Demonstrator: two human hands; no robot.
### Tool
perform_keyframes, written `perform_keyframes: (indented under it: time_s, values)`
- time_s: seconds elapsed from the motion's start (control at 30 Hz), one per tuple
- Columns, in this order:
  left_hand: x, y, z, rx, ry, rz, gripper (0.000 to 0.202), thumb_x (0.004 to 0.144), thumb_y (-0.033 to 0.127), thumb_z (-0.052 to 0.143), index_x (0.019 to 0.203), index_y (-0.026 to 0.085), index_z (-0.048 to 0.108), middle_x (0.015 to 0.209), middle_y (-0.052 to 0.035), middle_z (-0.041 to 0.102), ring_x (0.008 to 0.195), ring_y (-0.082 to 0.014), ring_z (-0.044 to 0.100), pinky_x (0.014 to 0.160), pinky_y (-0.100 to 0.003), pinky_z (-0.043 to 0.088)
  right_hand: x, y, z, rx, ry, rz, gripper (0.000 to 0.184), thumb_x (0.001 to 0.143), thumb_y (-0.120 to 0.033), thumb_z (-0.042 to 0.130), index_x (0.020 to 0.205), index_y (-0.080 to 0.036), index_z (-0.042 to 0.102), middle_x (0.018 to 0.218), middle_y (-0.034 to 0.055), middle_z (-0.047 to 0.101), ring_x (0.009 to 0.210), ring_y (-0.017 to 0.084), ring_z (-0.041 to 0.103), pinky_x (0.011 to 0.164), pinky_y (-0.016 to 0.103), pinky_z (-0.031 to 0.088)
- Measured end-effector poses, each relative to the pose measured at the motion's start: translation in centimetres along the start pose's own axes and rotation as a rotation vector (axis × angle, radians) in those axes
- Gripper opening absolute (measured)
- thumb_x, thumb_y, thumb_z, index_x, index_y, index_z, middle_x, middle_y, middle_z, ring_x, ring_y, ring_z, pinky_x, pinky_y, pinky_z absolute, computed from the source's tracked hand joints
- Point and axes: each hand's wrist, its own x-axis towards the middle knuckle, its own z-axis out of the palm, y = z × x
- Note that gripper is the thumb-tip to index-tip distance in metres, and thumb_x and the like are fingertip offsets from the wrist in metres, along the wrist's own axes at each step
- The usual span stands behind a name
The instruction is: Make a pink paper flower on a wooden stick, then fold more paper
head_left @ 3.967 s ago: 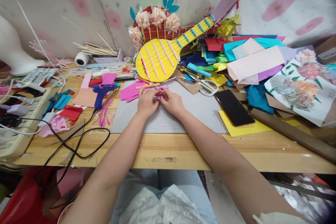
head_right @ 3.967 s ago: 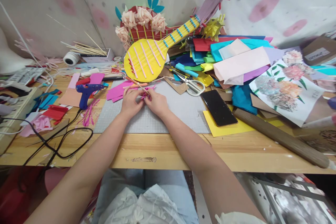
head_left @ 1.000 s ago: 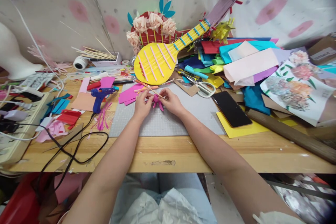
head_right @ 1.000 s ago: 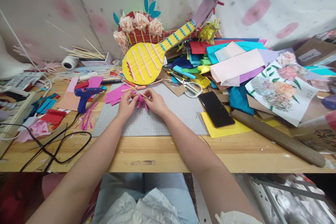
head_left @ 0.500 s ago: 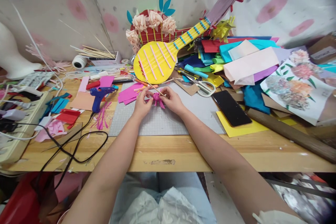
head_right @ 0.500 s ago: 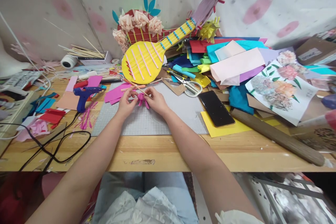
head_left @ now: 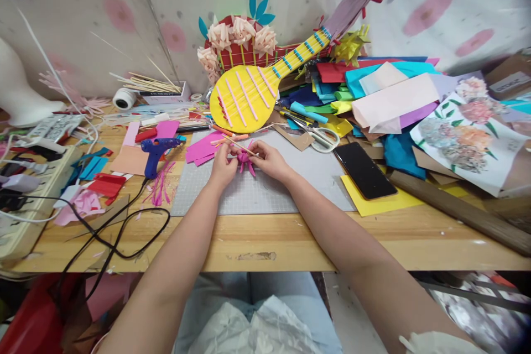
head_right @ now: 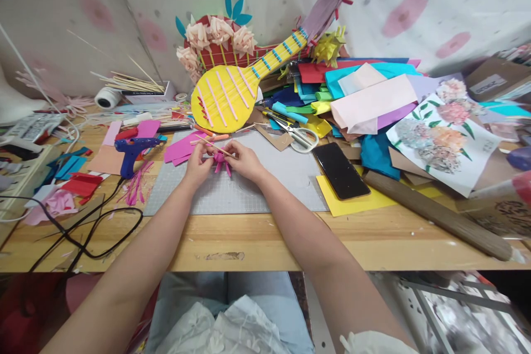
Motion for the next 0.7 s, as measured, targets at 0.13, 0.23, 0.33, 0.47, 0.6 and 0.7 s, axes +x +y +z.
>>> perform_keyframes:
  time_s: [0.13,0.23,0.33,0.47,0.6,0.7]
  values:
    - [0.1,-0.3,-0.2,0.066,0.185,0.023,0.051,0.067,0.009,0.046,0.117,0.02,0.044,0.089,-0.0039,0.058,0.084,-0.0146,0.054,0.078,-0.03,0.044,0.0,0.0,0.0,-0.017,0.07,-0.011,0.012,0.074,-0.029,0.051,0.083,-0.021,0.052,0.076,-0.0036,0.059,0.06,0.009,0.048,0.058,0.022,0.037]
    - [0.2,-0.3,-0.6,0.055,0.339,-0.007,0.042,0.071,0.013,0.05,0.113,0.019,0.045,0.092,-0.0042,0.055,0.08,-0.0132,0.052,0.074,-0.028,0.044,0.0,-0.3,-0.1,-0.051,0.179,0.02,0.011,0.074,-0.029,0.051,0.082,-0.021,0.053,0.077,-0.0032,0.06,0.057,0.008,0.045,0.057,0.022,0.036]
    - [0.4,-0.2,-1.1,0.02,0.378,-0.046,0.03,0.074,0.017,0.053,0.104,0.019,0.052,0.085,-0.0019,0.053,0.071,-0.0113,0.049,0.069,-0.026,0.043,0.0,-0.6,-0.3,-0.061,0.212,0.04,0.011,0.074,-0.028,0.052,0.082,-0.021,0.052,0.077,-0.0032,0.061,0.055,0.008,0.044,0.057,0.022,0.036]
    - [0.4,0.1,-1.4,0.04,0.177,0.019,0.013,0.073,0.024,0.06,0.086,0.021,0.062,0.082,-0.0024,0.055,0.077,-0.0143,0.05,0.071,-0.029,0.043,0.0,-0.3,-0.4,0.014,0.111,-0.001,0.011,0.073,-0.028,0.053,0.081,-0.021,0.051,0.078,-0.0023,0.061,0.066,0.01,0.053,0.064,0.023,0.04]
    - [0.4,0.0,-1.2,0.05,-0.004,0.076,0.009,0.068,0.028,0.067,0.075,0.022,0.065,0.086,-0.0035,0.054,0.093,-0.0184,0.05,0.086,-0.035,0.041,0.0,-0.1,-0.7,0.039,0.029,0.0,0.016,0.073,-0.031,0.056,0.084,-0.021,0.05,0.081,-0.0016,0.063,0.073,0.012,0.057,0.068,0.025,0.042]
    - [0.3,-0.1,-1.1,0.034,-0.043,0.044,0.008,0.068,0.028,0.066,0.07,0.021,0.064,0.087,-0.0036,0.053,0.093,-0.0185,0.05,0.089,-0.038,0.04,0.2,-0.7,-1.6,-0.04,0.018,-0.008,0.02,0.079,-0.04,0.051,0.084,-0.021,0.054,0.082,-0.0005,0.062,0.072,0.012,0.056,0.066,0.024,0.042]
